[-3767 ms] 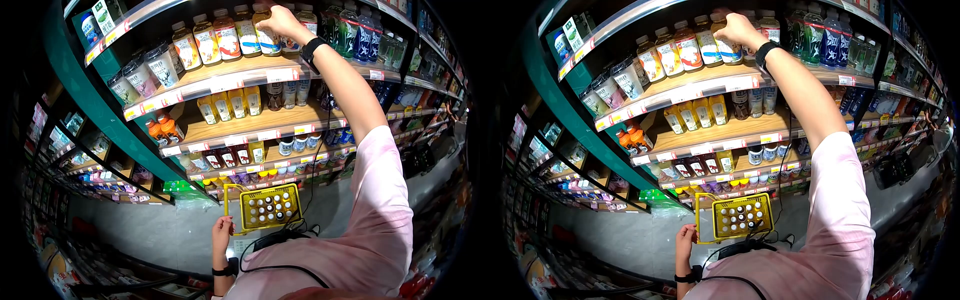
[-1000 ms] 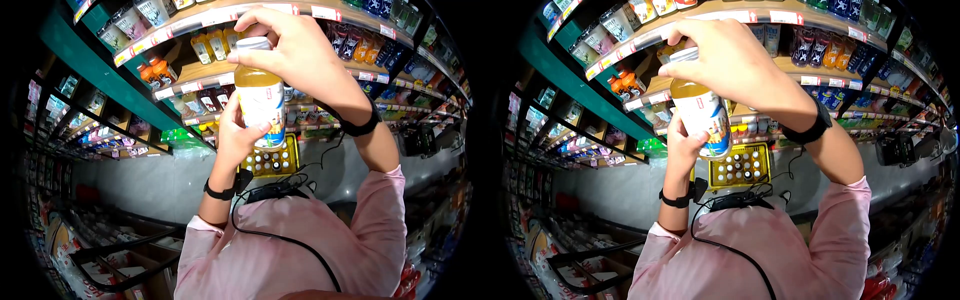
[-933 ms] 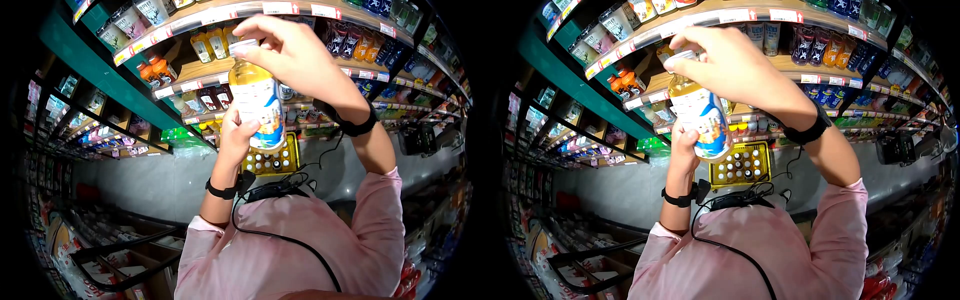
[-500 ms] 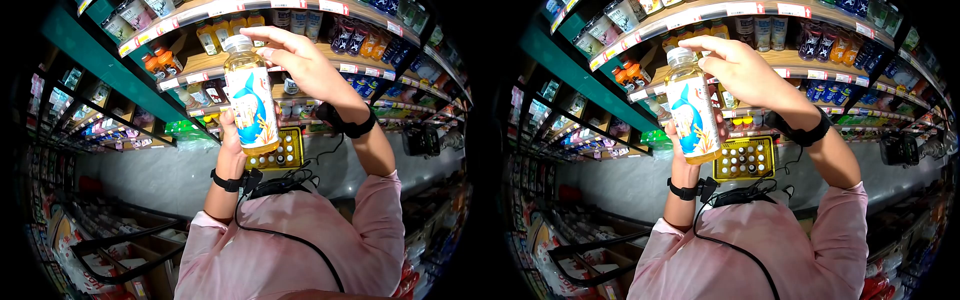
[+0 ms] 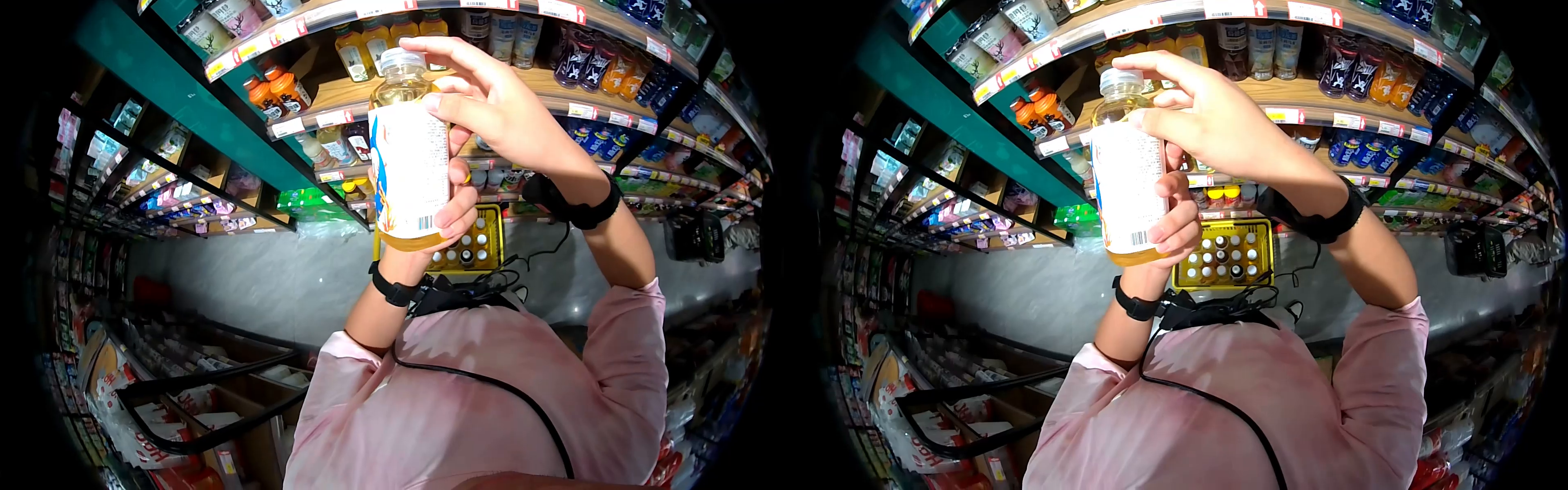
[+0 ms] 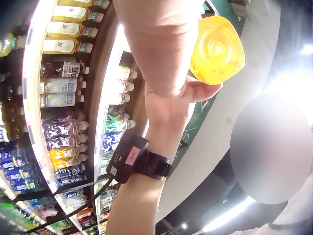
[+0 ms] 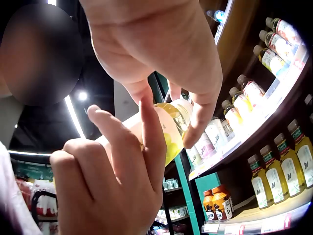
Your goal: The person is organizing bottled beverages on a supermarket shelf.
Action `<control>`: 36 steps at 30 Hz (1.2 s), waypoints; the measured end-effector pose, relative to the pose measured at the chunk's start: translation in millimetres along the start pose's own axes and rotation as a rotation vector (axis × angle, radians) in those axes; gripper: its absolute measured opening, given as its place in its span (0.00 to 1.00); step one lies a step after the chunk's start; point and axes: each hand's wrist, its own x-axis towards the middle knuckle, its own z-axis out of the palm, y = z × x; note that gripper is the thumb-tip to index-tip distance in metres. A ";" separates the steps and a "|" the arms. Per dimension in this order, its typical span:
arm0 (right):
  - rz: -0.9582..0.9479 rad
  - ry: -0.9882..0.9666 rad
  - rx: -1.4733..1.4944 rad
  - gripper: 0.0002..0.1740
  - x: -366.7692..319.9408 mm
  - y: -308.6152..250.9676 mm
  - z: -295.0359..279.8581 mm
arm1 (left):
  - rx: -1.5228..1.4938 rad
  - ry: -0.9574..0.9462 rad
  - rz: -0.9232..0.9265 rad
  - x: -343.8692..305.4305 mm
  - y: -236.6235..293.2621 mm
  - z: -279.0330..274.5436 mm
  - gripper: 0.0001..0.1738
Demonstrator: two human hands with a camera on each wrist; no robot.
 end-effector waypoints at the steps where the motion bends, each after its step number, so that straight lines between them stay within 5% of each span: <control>1: -0.017 -0.001 0.008 0.30 0.1 1.2 2.7 | -0.022 -0.010 -0.008 0.6 -0.9 1.7 0.56; 5: -0.080 0.019 -0.118 0.29 1.6 -0.2 5.3 | -0.009 0.016 -0.055 1.8 2.0 8.0 0.45; 21: 0.036 -0.031 -0.077 0.30 5.6 -1.5 7.6 | -0.038 -0.040 0.003 -4.2 7.7 -3.3 0.48; 24: -0.099 0.027 -0.056 0.28 8.9 7.1 4.6 | 0.114 -0.024 0.037 -4.2 15.2 -4.5 0.48; 26: -0.181 0.004 -0.119 0.28 11.2 6.0 -5.0 | 0.554 0.240 0.242 -3.4 13.4 15.3 0.48; 31: -0.102 0.049 -0.391 0.36 7.2 -30.3 -12.8 | 1.300 0.568 0.294 -5.9 31.9 38.5 0.42; 36: -0.171 -0.003 -0.745 0.40 17.9 -48.3 -19.0 | 1.739 0.539 0.229 8.9 41.6 39.8 0.46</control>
